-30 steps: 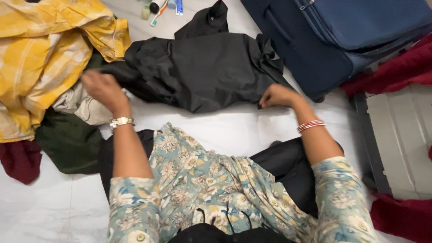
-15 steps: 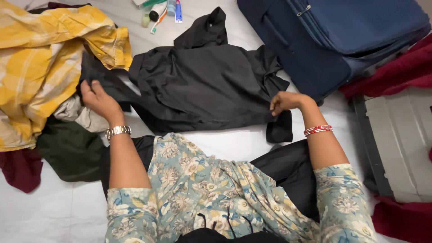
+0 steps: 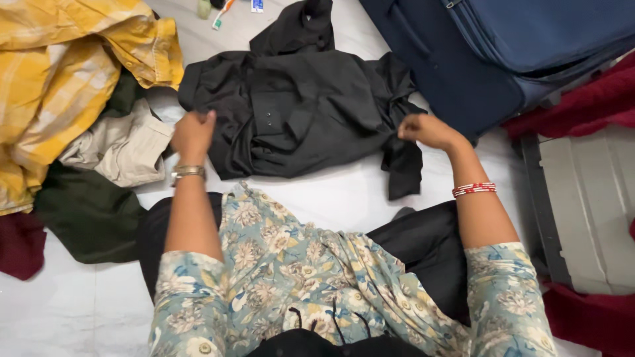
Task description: The person sits on the floor and folds a black shirt by hand. They first open and close a blue suitcase, then pick up the shirt, lay it flat, and fold it into a compact rectangle.
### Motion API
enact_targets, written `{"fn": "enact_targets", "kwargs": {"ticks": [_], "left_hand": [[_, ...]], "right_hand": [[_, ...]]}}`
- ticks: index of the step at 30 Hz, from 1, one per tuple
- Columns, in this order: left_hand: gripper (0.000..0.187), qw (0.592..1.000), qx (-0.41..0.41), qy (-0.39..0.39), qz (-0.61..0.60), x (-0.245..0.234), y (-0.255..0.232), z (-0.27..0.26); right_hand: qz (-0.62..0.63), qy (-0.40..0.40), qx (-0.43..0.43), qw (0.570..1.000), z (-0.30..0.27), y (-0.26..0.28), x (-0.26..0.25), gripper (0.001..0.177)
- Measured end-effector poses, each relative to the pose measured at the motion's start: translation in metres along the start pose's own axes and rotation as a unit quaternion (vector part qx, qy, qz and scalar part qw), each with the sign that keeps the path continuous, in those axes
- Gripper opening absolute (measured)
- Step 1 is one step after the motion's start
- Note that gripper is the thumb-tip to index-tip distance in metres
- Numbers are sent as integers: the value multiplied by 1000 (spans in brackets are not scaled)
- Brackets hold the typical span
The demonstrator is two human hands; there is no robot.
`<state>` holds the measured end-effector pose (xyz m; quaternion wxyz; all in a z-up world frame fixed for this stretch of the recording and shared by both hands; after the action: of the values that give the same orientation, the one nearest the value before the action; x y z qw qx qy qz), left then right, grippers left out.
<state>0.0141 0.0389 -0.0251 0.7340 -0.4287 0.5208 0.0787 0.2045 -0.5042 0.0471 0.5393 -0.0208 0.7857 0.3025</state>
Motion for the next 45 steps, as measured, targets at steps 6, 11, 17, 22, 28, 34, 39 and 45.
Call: {"fn": "enact_targets", "kwargs": {"ticks": [6,11,17,22,28,34,39,45], "left_hand": [[68,933,-196,284,-99,51,53,-15],[57,923,-223,284,-135,105,69,-1],[48,942,-219,179,-179,50,137,57],[58,987,-92,113,64,5,173,45],[59,988,-74,102,92,13,172,29],[43,992,32,-79,91,18,147,38],[46,995,28,-12,94,35,142,38],[40,971,-93,206,73,23,167,44]], "right_hand": [[9,2,31,999,0,12,4,42],[-104,123,-17,987,5,5,28,48],[83,338,154,925,-7,5,66,32],[165,371,134,904,4,9,76,24],[-118,153,321,927,2,-94,38,56],[-27,102,380,919,-3,-120,52,73],[-124,-4,314,941,27,-83,82,93],[-278,26,247,928,22,-104,48,31]]}}
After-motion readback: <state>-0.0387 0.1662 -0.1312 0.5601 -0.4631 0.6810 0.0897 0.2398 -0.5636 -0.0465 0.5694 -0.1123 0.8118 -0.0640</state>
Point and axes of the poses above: each hand's wrist, its own z-axis towards the middle knuckle, its own x-axis out of the palm, y = z × x, the point moved 1 cm from there along z, towards the middle knuckle, and after that the axes turned 14 degrees about -y, right-handed, at the moved point
